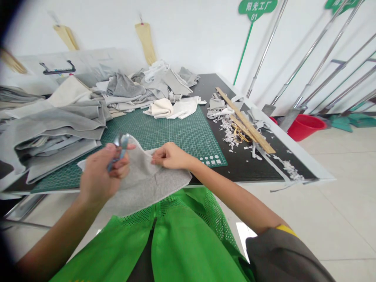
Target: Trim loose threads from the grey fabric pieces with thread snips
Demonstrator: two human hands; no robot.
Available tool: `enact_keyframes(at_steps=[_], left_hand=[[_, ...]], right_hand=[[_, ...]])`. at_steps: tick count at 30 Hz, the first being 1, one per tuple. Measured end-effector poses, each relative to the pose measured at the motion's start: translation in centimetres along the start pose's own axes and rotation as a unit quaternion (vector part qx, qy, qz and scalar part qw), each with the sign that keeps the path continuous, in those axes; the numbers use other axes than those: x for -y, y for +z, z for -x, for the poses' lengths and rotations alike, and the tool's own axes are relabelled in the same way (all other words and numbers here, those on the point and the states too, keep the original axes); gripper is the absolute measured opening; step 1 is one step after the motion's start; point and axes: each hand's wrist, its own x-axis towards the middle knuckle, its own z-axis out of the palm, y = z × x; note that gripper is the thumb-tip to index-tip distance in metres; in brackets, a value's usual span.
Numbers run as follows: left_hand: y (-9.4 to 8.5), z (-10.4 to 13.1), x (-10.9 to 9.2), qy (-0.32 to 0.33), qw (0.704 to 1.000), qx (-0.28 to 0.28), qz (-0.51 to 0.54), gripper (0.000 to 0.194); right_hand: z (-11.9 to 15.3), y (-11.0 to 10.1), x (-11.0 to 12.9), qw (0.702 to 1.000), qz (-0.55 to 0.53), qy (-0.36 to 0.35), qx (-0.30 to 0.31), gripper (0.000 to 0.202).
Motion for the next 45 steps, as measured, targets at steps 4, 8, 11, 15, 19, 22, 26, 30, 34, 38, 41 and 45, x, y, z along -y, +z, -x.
enact_keyframes(at_steps=[4, 8, 11, 15, 19, 22, 26, 30, 34, 38, 41, 45], left_hand=[[-1.9, 0.2, -3.1, -0.023, 0.999, -0.013, 0.017, 0.031], [-2.6, 1.0, -3.9, -0.012, 1.0, 0.009, -0.002, 0.029], [-2.4, 1.3, -3.3, -0.005, 0.999, 0.025, -0.031, 0.031], [-2.4, 1.0, -2.0, -0.028, 0.997, 0.068, -0.016, 0.036], [-2.3, 0.5, -0.9, -0.006, 0.988, 0.08, -0.129, 0.04], [-1.8, 0.4, -0.5, 0.049, 0.961, 0.044, -0.269, 0.037], [-0.8, 0.4, -0.4, 0.083, 0.931, 0.032, -0.354, 0.038], [-0.3, 0.5, -0.3, 0.1, 0.916, 0.041, -0.387, 0.04], [-0.4, 0.6, -0.7, 0.106, 0.909, 0.033, -0.401, 0.04], [-0.6, 1.1, -0.9, 0.15, 0.866, 0.045, -0.475, 0.046], [-0.6, 1.4, -0.5, 0.171, 0.801, 0.015, -0.573, 0.049], [-0.4, 1.5, 0.0, 0.176, 0.76, 0.002, -0.625, 0.048]], right_hand=[[-0.3, -0.2, -0.1, 0.998, -0.01, 0.004, -0.07, 0.029], [0.0, -0.5, 0.2, 0.997, -0.008, 0.009, -0.082, 0.034], [0.2, -0.6, 0.4, 0.997, -0.018, 0.003, -0.076, 0.034], [0.4, -0.6, 0.9, 0.998, -0.03, 0.008, -0.062, 0.033], [0.5, -0.7, 1.2, 0.998, -0.036, 0.007, -0.043, 0.033], [0.5, -0.7, 1.3, 0.999, -0.039, 0.007, -0.033, 0.033], [0.5, -0.8, 1.3, 0.999, -0.035, -0.002, -0.025, 0.033], [0.5, -0.9, 1.3, 0.999, -0.025, -0.001, -0.024, 0.031], [0.5, -0.8, 1.2, 0.999, -0.032, -0.006, -0.024, 0.035], [0.5, -0.7, 1.2, 0.999, -0.031, -0.007, -0.032, 0.034], [0.5, -0.7, 1.2, 0.998, -0.037, -0.007, -0.041, 0.034], [0.5, -0.6, 1.1, 0.997, -0.055, 0.002, -0.048, 0.033]])
